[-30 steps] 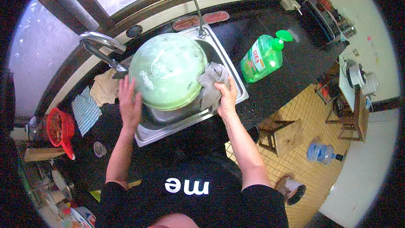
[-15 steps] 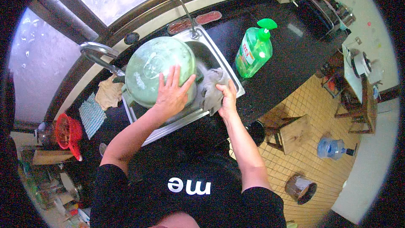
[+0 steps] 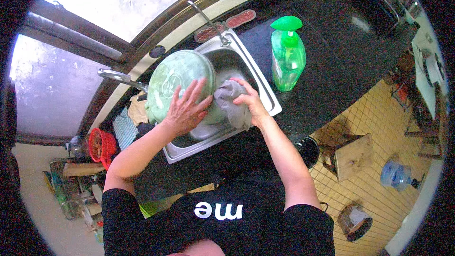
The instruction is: The person washes a green bucket and its lid, followed by a black bucket, using a cloth and soap in a sink.
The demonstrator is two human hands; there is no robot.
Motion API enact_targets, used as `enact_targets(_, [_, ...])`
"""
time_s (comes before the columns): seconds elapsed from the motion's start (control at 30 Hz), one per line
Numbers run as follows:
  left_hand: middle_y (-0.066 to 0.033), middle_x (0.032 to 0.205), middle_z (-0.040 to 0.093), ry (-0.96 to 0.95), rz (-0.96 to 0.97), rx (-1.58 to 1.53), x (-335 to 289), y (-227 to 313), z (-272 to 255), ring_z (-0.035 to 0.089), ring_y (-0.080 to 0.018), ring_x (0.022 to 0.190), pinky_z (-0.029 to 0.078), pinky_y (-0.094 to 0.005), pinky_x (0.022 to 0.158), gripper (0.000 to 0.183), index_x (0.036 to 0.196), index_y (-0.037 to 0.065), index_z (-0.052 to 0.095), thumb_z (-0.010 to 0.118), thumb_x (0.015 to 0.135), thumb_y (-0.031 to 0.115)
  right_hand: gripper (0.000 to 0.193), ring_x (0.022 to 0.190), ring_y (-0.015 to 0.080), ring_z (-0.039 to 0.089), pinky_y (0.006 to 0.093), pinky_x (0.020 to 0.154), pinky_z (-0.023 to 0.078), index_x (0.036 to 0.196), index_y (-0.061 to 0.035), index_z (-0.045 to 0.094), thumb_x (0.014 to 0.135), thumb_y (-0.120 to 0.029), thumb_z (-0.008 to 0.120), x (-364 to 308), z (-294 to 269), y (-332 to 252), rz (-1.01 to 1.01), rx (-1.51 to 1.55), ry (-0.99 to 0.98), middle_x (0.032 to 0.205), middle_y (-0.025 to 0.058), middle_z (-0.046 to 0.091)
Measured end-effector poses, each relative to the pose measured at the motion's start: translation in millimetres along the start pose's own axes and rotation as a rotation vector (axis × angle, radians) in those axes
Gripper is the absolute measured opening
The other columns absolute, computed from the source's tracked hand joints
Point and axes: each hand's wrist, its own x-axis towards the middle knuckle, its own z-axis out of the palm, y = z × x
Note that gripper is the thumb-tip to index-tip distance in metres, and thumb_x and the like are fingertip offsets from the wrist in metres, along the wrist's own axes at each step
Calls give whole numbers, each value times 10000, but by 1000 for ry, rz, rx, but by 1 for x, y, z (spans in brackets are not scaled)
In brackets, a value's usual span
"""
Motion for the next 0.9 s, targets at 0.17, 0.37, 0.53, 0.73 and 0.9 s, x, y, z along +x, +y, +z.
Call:
enact_targets(0.17, [-139,1442,214,-154,-63,65,8,5,-14,339,-323,1241,376,-501,894,649,1217,194,468,652,596,219,735,1017,222,557,346,897,460,1301,-54,404,574,-42,517,7,-5,-9,193,-60,-148,1154,124,540])
enact_targets(0.37, [-129,1447,207,-236,-141,43,10,5,-23,349,-320,1226,390,-469,887,657,1217,205,476,626,578,220,762,997,213,569,332,906,454,1302,-26,400,549,-20,521,18,-8,-3,228,-30,-285,1138,119,558])
enact_targets(0.53, [-101,1451,211,-209,-124,159,6,0,-26,340,-311,1237,375,-508,899,611,1205,232,492,592,602,224,799,940,184,544,283,869,431,1329,-107,410,546,-60,563,26,4,-7,150,-264,-287,1134,89,524])
enact_targets(0.73, [-96,1454,207,-216,-110,182,4,-7,-26,312,-308,1261,308,-561,943,640,1247,278,463,601,622,266,866,984,165,507,275,899,409,1368,-229,367,561,-18,600,37,15,-4,128,-501,-382,1120,56,503])
enact_targets(0.9, [-96,1447,223,-224,-11,258,2,-17,-23,273,-303,1292,212,-611,982,685,1278,309,429,625,622,303,950,1101,242,500,318,967,386,1398,-236,278,527,-102,633,43,7,7,-131,-879,-402,1225,128,488])
